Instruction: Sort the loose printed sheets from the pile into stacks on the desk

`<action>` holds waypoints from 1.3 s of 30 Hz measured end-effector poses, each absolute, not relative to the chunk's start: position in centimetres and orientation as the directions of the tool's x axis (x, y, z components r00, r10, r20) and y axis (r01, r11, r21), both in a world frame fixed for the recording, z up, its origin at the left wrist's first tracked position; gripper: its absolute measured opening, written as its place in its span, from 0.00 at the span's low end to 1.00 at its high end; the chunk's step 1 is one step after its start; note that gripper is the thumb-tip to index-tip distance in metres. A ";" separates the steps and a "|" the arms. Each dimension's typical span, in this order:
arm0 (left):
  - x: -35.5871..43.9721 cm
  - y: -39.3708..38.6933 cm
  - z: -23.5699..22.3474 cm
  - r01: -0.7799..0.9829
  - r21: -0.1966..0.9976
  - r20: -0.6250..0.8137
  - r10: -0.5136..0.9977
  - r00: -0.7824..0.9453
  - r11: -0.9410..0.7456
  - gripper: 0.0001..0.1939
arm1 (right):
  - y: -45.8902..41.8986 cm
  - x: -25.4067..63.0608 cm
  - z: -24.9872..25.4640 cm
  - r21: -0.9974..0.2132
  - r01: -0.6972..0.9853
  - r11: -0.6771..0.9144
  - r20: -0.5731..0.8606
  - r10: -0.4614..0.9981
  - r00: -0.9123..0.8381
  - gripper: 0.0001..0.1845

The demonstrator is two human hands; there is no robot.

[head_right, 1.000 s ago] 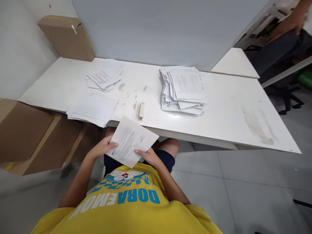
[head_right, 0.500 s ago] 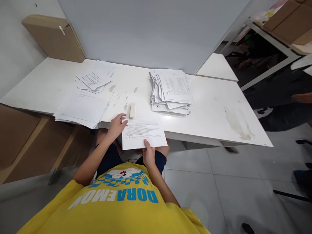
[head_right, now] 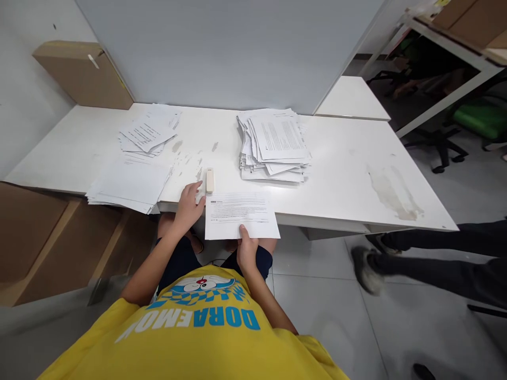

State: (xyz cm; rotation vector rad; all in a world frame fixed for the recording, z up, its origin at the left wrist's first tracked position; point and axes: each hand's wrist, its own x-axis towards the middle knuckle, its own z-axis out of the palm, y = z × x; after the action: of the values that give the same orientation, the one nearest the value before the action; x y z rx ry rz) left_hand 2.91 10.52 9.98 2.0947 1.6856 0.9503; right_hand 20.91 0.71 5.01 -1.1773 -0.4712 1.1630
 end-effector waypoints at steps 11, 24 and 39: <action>2.5 11.7 7.4 0.710 0.415 0.452 0.806 0.382 -0.569 0.25 | 1.6 20.9 5.3 -0.867 -0.495 -0.059 -0.270 0.890 0.367 0.44; 3.2 11.4 6.7 0.775 0.412 0.385 0.862 0.328 -0.479 0.26 | 1.9 20.8 5.9 -0.872 -0.485 -0.063 -0.283 0.873 0.397 0.42; 3.2 11.7 6.9 0.793 0.372 0.418 0.850 0.321 -0.482 0.31 | 3.0 23.4 7.2 -0.972 -0.230 -0.050 -0.147 0.891 0.430 0.29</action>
State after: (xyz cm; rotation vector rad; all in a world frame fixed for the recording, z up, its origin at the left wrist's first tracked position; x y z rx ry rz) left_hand 3.18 11.68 6.93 2.4713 1.5428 0.8784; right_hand 23.39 3.03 7.16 -1.3063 -0.6664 1.0282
